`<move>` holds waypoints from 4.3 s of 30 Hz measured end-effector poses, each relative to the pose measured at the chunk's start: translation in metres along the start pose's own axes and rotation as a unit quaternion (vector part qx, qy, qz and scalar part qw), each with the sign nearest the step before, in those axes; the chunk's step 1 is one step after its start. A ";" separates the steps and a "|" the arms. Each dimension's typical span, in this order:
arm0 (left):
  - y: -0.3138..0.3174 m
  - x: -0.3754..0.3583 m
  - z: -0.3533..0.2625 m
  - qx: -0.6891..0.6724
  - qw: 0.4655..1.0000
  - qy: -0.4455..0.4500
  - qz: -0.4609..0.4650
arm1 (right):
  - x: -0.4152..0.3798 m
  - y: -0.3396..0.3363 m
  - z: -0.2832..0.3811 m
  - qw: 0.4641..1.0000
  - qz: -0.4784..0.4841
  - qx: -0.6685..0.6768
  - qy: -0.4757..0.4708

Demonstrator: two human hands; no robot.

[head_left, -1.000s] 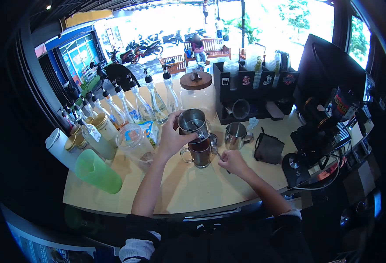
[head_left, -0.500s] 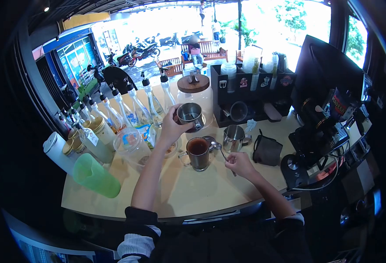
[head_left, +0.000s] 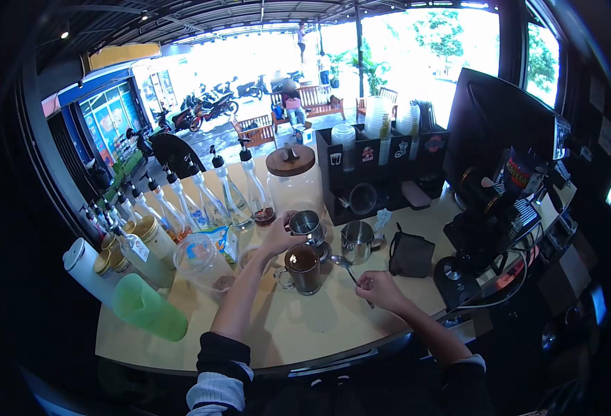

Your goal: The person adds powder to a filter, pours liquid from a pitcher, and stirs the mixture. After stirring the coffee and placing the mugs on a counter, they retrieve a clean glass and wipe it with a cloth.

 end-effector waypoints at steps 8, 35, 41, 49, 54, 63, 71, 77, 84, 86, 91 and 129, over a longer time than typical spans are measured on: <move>0.031 -0.003 0.043 -0.040 0.995 -0.061 0.073 | -0.007 -0.004 -0.006 1.000 -0.012 0.002 0.000; -0.038 -0.085 -0.060 -0.093 0.982 0.027 -0.164 | 0.027 0.010 0.005 0.979 -0.006 -0.166 -0.118; -0.033 -0.136 -0.047 -0.120 0.951 0.063 -0.279 | 0.035 0.016 -0.004 0.969 -0.017 -0.199 -0.143; -0.007 -0.144 -0.001 -0.135 0.942 -0.020 -0.307 | 0.031 0.018 -0.005 0.969 -0.015 -0.202 -0.139; -0.002 -0.141 0.007 -0.131 0.944 -0.037 -0.301 | 0.021 0.017 0.010 0.964 -0.039 -0.213 -0.152; 0.003 -0.142 -0.002 -0.183 0.929 -0.062 -0.315 | 0.003 0.026 0.031 0.959 -0.037 -0.193 -0.205; 0.004 -0.140 0.013 -0.203 0.919 -0.055 -0.334 | 0.000 0.027 0.037 0.967 -0.012 -0.156 -0.202; 0.005 -0.144 -0.009 -0.213 0.909 -0.096 -0.346 | 0.000 0.017 0.039 0.970 -0.029 -0.128 -0.204; -0.007 -0.140 -0.018 -0.234 0.910 -0.032 -0.340 | 0.004 0.014 0.043 0.974 -0.021 -0.111 -0.196; -0.010 -0.143 -0.025 -0.245 0.905 -0.036 -0.347 | 0.004 0.014 0.050 0.975 -0.020 -0.106 -0.195; -0.018 -0.148 -0.046 -0.238 0.902 -0.060 -0.355 | 0.009 0.013 0.066 0.980 -0.006 -0.050 -0.190; 0.049 -0.177 -0.104 -0.301 0.923 -0.033 -0.239 | -0.019 -0.089 -0.037 0.943 -0.268 -0.135 -0.143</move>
Point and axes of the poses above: each hand's wrist, its own x-axis towards the middle knuckle, its own y-axis out of the palm, z = x × y, the point moved 8 cm from there along x, towards the middle knuckle, and after that the axes turned 7 degrees about -z, right-handed, at the moved point
